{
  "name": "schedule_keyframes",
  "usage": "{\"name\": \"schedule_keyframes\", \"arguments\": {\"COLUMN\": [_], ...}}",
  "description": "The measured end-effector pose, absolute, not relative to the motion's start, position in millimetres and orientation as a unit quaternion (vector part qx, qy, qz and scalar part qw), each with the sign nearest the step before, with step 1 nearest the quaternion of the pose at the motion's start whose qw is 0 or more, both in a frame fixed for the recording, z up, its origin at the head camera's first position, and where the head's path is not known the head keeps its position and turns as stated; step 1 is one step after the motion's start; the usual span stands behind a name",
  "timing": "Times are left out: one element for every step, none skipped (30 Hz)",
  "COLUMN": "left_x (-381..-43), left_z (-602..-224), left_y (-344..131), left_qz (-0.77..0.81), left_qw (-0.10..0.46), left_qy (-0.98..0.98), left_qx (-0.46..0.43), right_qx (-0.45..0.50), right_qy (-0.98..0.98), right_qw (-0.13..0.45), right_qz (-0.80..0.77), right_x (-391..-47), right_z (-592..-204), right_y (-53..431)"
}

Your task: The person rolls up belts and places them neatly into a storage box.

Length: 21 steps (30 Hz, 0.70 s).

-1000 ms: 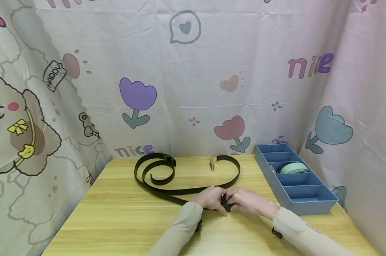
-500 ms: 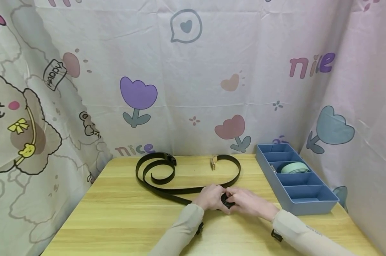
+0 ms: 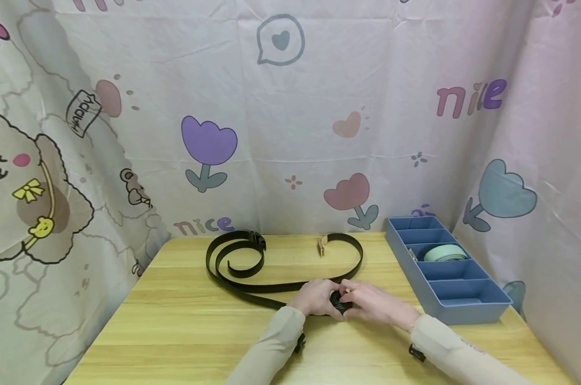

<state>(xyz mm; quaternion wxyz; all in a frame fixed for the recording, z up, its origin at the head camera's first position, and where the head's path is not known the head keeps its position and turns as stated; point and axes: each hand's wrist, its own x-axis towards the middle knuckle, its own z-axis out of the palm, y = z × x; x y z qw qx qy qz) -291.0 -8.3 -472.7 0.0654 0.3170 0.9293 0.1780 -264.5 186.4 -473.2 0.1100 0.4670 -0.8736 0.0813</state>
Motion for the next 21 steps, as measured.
{"name": "schedule_keyframes", "arguments": {"left_x": [-290.5, -290.2, -290.0, -290.0, -290.3, -291.0, -291.8, -292.9, -293.9, -294.9, -295.4, -295.7, -295.7, -295.8, -295.5, -295.0, -294.5, -294.4, -294.3, -294.4, -294.5], "left_z": [-472.6, -472.8, -473.1, -473.4, -473.7, -474.0, -474.0, -474.0, -473.9, -473.9, -473.9, -473.6, -472.9, -472.1, -471.1, -470.0, -469.0, -468.2, -467.8, -468.0, -468.4], "left_y": [-8.4, -8.8, -9.5, -10.6, -12.1, -14.1, -15.9, -18.0, -20.3, -22.2, -23.8, -24.7, -25.1, -24.8, -24.0, -22.7, -21.5, -20.5, -19.7, -19.4, -19.6], "left_qz": [0.18, 0.179, 0.179, 0.18, 0.179, 0.178, 0.183, 0.187, 0.195, 0.204, 0.213, 0.222, 0.231, 0.233, 0.232, 0.229, 0.225, 0.221, 0.214, 0.207, 0.205], "left_qw": [0.06, 0.058, 0.058, 0.061, 0.067, 0.076, 0.091, 0.105, 0.119, 0.13, 0.139, 0.146, 0.149, 0.143, 0.135, 0.128, 0.119, 0.111, 0.103, 0.094, 0.09], "left_qy": [0.931, 0.931, 0.931, 0.93, 0.929, 0.928, 0.924, 0.919, 0.914, 0.909, 0.906, 0.903, 0.9, 0.902, 0.904, 0.908, 0.912, 0.915, 0.918, 0.92, 0.921], "left_qx": [0.313, 0.312, 0.312, 0.314, 0.317, 0.319, 0.324, 0.329, 0.334, 0.338, 0.339, 0.339, 0.337, 0.335, 0.332, 0.327, 0.321, 0.319, 0.318, 0.318, 0.319], "right_qx": [0.462, 0.459, 0.459, 0.461, 0.464, 0.469, 0.474, 0.479, 0.486, 0.491, 0.496, 0.497, 0.495, 0.489, 0.482, 0.471, 0.46, 0.448, 0.438, 0.432, 0.429], "right_qy": [-0.876, -0.877, -0.876, -0.875, -0.873, -0.871, -0.868, -0.866, -0.862, -0.86, -0.858, -0.859, -0.861, -0.865, -0.869, -0.875, -0.881, -0.887, -0.892, -0.895, -0.896], "right_qw": [0.11, 0.11, 0.112, 0.112, 0.111, 0.109, 0.106, 0.101, 0.097, 0.091, 0.086, 0.081, 0.075, 0.07, 0.068, 0.067, 0.069, 0.07, 0.074, 0.079, 0.085], "right_qz": [0.085, 0.089, 0.093, 0.095, 0.098, 0.101, 0.103, 0.104, 0.103, 0.1, 0.098, 0.094, 0.092, 0.091, 0.089, 0.087, 0.085, 0.084, 0.084, 0.082, 0.079], "right_x": [-264.3, -264.2, -264.3, -264.3, -264.9, -265.7, -266.5, -267.3, -268.3, -269.1, -269.7, -270.0, -269.9, -269.5, -268.9, -268.0, -266.9, -265.7, -264.4, -263.4, -262.5], "right_z": [-474.3, -475.3, -476.1, -476.6, -477.2, -477.5, -477.5, -477.3, -477.0, -476.6, -476.3, -475.7, -475.1, -474.5, -473.9, -473.3, -473.0, -472.7, -472.4, -472.1, -471.8], "right_y": [185.0, 183.9, 183.1, 182.6, 182.3, 182.4, 183.0, 183.7, 184.2, 184.6, 184.7, 184.6, 183.9, 182.8, 181.2, 179.2, 177.3, 175.5, 173.6, 172.2, 170.9]}}
